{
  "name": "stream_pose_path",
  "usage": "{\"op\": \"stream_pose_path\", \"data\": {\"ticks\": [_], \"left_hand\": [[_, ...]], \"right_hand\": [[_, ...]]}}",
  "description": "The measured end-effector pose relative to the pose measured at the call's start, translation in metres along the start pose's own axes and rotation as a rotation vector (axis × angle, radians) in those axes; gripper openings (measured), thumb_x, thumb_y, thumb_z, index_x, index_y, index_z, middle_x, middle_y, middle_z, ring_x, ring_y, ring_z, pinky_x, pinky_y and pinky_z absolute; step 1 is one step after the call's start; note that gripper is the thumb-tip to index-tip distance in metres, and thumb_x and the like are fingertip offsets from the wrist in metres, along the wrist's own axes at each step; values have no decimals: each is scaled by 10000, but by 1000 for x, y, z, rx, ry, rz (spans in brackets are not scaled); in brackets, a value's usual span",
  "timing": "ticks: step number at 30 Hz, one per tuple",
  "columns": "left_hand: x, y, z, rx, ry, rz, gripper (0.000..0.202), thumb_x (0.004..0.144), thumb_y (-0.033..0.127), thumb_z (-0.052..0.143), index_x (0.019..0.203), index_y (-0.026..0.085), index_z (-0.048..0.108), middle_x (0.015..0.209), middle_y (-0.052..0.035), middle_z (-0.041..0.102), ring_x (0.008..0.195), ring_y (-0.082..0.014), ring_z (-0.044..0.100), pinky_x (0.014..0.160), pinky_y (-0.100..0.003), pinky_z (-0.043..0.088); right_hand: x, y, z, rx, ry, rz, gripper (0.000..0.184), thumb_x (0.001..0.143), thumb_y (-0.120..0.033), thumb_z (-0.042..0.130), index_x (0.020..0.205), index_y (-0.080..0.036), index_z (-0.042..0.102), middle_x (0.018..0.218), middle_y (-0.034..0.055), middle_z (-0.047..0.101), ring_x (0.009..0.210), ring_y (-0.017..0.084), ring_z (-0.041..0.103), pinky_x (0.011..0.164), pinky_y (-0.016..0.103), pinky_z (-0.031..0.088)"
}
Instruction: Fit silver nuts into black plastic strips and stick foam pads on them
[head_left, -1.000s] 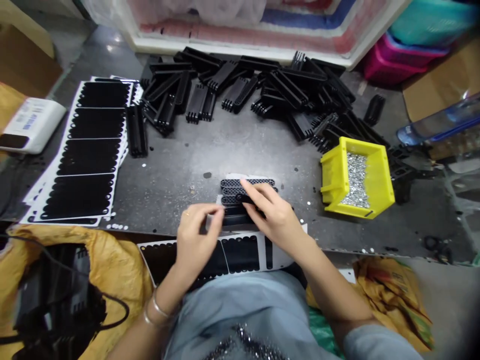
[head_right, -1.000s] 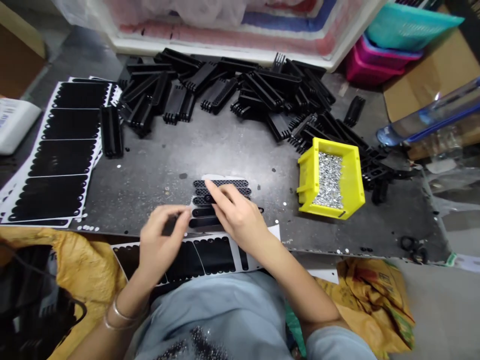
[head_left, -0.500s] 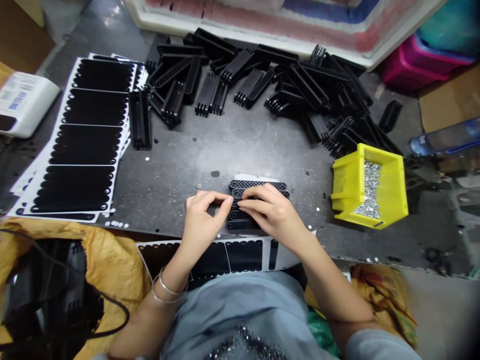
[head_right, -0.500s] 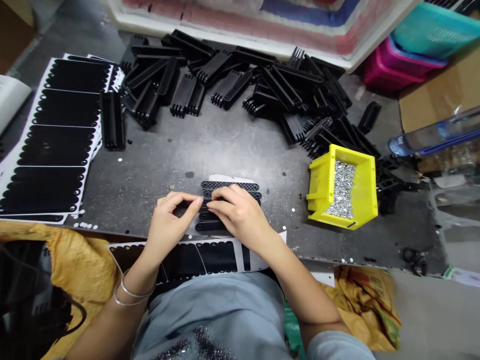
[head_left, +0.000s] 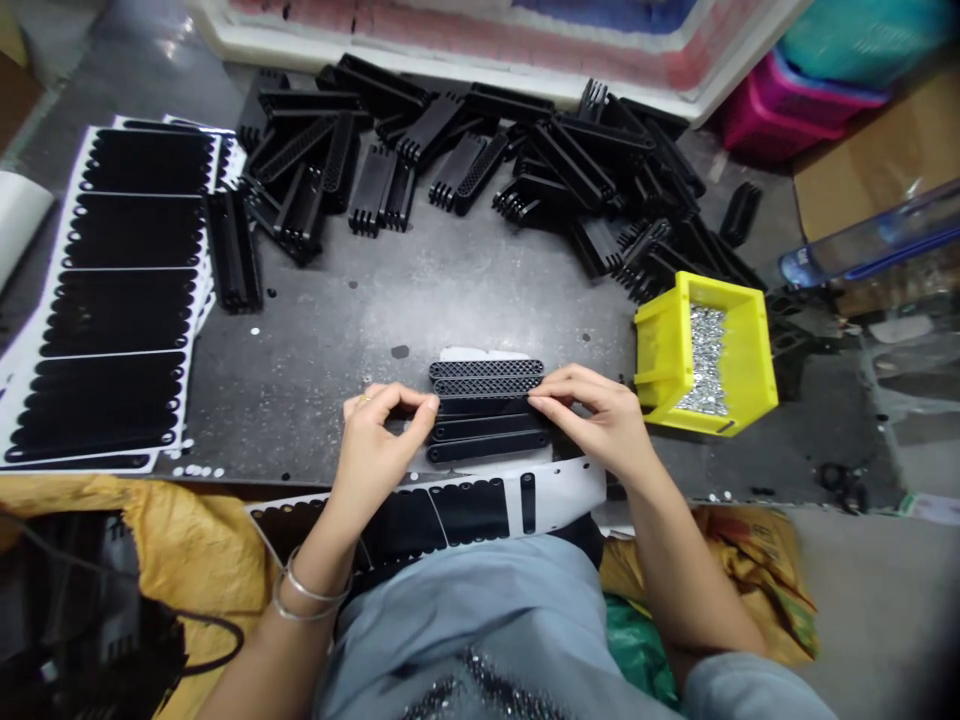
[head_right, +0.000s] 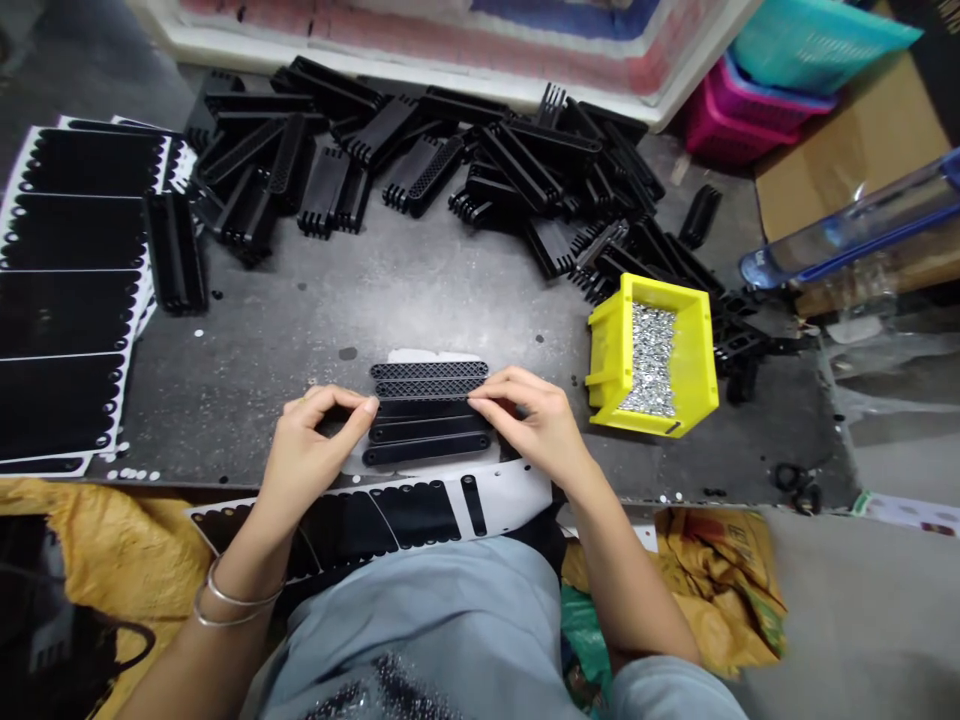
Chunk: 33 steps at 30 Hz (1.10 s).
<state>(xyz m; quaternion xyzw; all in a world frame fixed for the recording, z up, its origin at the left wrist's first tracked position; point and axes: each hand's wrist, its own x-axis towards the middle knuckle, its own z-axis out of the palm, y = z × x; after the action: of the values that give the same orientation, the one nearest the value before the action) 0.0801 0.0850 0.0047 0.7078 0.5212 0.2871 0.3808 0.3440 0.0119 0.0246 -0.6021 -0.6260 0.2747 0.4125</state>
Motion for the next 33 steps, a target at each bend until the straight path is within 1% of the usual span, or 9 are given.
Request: {"op": "stream_pose_path", "data": {"ticks": [8,12,15,17,19,21,25,28,33], "left_hand": [[1,-6,0,33,15,34,212,912,376,683,751,239,685,786,5,735,781,-200,653,940,-421,446],[1,-2,-3,128,37,124,244,947,361,672,745,226,658,799,0,737,794,-203,685,977,-441,455],[-7,13,2,342,104,357,169,1000,352,630,1043,213,715,1105,-65,776,1126,-261,695,1089,-467,418],[-15,22,10,478,-30,569,416,1033,381,584,1389,165,593,1426,-128,662,1395,-294,559,1188,-477,358],[-21,25,21,566,-204,709,582,1055,382,542,1553,105,419,1599,-158,491,1510,-302,434,1237,-466,326],[-23,23,31,613,-249,760,572,1066,327,522,1576,104,387,1631,-143,442,1528,-297,409,1257,-464,318],[-24,13,36,546,-198,845,497,1058,182,517,1550,186,449,1552,-81,555,1503,-263,452,1264,-464,351],[-34,9,34,394,-118,889,492,1032,90,519,1506,219,506,1439,-80,664,1431,-242,546,1207,-449,451],[-71,-7,45,195,-62,997,393,949,146,710,1333,188,638,1141,-75,799,1152,-220,745,1031,-375,606]], "right_hand": [[4,-3,-7,9,-144,23,121,982,-245,663,965,-229,782,941,33,740,841,163,681,749,316,545],[-4,-2,-3,-177,-24,-86,154,982,-215,650,1055,-246,782,952,49,629,808,165,615,720,326,539],[-22,-5,-3,-333,189,-133,251,974,-172,654,1188,-262,750,944,43,545,793,164,571,706,328,527],[-40,-11,-5,-332,297,-103,281,961,-133,664,1192,-272,743,915,24,538,749,149,553,680,313,512],[-60,-20,-5,-284,350,-74,299,944,-99,673,1174,-277,743,903,16,568,725,139,553,649,292,503],[-77,-27,0,-211,284,-76,329,943,-84,665,1204,-275,724,925,25,617,763,146,594,654,280,525],[-96,-26,22,-186,-28,-59,300,1002,-208,627,1298,-249,660,1001,69,646,870,191,662,758,331,600],[-94,-13,33,-200,-96,-12,318,992,-325,664,1296,-233,642,1035,80,618,913,215,664,817,384,618],[-87,-9,26,-183,-185,29,329,982,-298,671,1300,-230,620,1140,99,591,1062,240,671,916,405,612]]}}
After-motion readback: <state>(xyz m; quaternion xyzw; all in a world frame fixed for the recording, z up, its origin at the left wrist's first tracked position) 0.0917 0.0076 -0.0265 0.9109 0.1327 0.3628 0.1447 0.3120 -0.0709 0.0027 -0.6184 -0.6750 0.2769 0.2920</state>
